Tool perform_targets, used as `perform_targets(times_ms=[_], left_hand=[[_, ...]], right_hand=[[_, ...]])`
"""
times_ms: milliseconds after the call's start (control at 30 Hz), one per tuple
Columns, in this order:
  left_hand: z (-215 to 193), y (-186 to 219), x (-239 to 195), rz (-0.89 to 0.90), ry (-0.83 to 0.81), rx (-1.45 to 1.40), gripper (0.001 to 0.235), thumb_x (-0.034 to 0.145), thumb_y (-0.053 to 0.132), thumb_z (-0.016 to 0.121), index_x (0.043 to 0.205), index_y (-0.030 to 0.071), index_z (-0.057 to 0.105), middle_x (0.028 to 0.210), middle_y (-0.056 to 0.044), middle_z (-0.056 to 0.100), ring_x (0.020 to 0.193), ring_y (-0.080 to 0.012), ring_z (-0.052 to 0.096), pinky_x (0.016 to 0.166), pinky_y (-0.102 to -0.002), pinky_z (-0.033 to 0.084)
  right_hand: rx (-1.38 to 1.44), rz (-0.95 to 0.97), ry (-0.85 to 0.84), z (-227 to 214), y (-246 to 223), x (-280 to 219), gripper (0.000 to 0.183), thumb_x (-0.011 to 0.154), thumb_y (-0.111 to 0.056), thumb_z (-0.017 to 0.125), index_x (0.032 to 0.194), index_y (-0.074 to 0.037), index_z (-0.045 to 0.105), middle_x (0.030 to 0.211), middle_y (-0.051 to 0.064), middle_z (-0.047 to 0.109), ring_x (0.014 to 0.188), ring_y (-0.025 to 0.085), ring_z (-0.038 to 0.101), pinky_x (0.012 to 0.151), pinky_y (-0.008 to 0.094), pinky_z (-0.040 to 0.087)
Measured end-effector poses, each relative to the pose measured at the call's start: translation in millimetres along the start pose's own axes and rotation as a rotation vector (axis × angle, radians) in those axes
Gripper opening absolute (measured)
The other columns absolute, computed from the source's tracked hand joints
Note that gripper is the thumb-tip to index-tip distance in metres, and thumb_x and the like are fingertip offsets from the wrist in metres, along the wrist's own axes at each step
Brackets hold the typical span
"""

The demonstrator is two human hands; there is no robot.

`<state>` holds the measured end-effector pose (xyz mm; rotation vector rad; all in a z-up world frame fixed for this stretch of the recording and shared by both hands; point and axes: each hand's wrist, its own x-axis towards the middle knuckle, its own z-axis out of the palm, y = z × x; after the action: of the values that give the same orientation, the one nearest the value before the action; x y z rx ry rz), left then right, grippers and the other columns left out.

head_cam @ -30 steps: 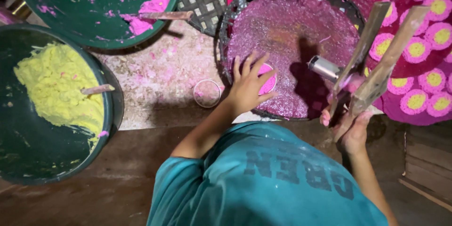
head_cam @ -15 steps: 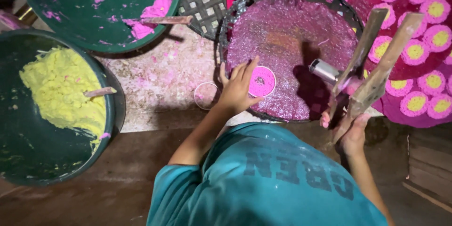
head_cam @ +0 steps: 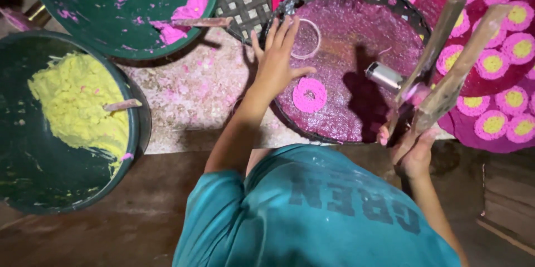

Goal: The person uses a wooden press tool to form pink circular shapes from a pink paste, then places them on a dark tray. They repeat the process, adding yellow centers to the pink circles using a smaller tool. Finished items are stacked on a nearby tray.

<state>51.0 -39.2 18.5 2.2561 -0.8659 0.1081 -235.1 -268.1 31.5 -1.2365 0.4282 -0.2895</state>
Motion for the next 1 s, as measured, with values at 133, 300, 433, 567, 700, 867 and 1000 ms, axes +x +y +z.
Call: perform_targets(times_ms=[133,300,433,567,700,867,1000], left_hand=[[-5,7,-32,-0.029,0.025,0.017,0.052,0.083,0.041,0.085,0.127,0.019,0.069,0.148,-0.009,0.05,0.143,-0.0301,0.039,0.116,-0.062,0.014],[0,13,-69,-0.089,-0.035,-0.019,0.034,0.083,0.028,0.081,0.114,0.016,0.075,0.13,-0.008,0.056,0.129,-0.0296,0.046,0.106,-0.052,0.026],[5,9,-69,-0.124,0.008,0.016,0.024,0.086,0.018,0.076,0.111,0.018,0.077,0.128,-0.006,0.058,0.128,-0.0274,0.047,0.105,-0.051,0.027],[6,8,-67,-0.087,-0.024,0.043,0.035,0.084,0.006,0.068,0.116,0.019,0.077,0.134,-0.006,0.058,0.132,-0.0295,0.044,0.107,-0.052,0.027],[11,17,-69,-0.045,-0.12,-0.022,0.046,0.077,0.001,0.066,0.117,0.019,0.077,0.14,-0.008,0.054,0.136,-0.0326,0.04,0.111,-0.055,0.024],[10,12,-50,-0.013,0.037,-0.009,0.055,0.078,0.004,0.068,0.132,0.013,0.07,0.149,-0.013,0.048,0.138,-0.0351,0.037,0.112,-0.057,0.023],[11,0,-13,0.033,0.09,0.107,0.032,0.086,0.012,0.073,0.117,0.018,0.073,0.145,-0.008,0.051,0.138,-0.0334,0.04,0.113,-0.054,0.029]], right_hand=[[-0.052,0.005,0.001,-1,0,-1,0.099,0.095,-0.087,0.03,0.146,-0.002,0.041,0.106,0.011,0.052,0.088,0.024,0.049,0.078,0.039,0.042],[-0.018,0.036,0.015,-4,8,1,0.099,0.094,-0.086,0.031,0.147,-0.003,0.04,0.113,0.007,0.049,0.09,0.023,0.047,0.077,0.039,0.041],[0.023,0.053,-0.024,-7,8,6,0.099,0.097,-0.086,0.031,0.145,0.0,0.042,0.105,0.01,0.049,0.092,0.023,0.048,0.08,0.038,0.041],[0.005,0.013,-0.017,-2,9,12,0.096,0.097,-0.083,0.035,0.144,0.0,0.041,0.108,0.009,0.05,0.091,0.023,0.048,0.078,0.038,0.04],[-0.005,0.016,-0.02,0,7,10,0.096,0.098,-0.084,0.035,0.14,0.002,0.044,0.102,0.012,0.051,0.089,0.025,0.049,0.08,0.039,0.041],[-0.027,0.0,-0.025,-6,8,11,0.098,0.097,-0.086,0.033,0.139,0.002,0.045,0.099,0.011,0.051,0.088,0.024,0.05,0.079,0.038,0.041],[-0.02,-0.017,0.034,-15,14,13,0.095,0.098,-0.085,0.033,0.14,0.0,0.045,0.105,0.01,0.05,0.088,0.024,0.049,0.075,0.039,0.042]])
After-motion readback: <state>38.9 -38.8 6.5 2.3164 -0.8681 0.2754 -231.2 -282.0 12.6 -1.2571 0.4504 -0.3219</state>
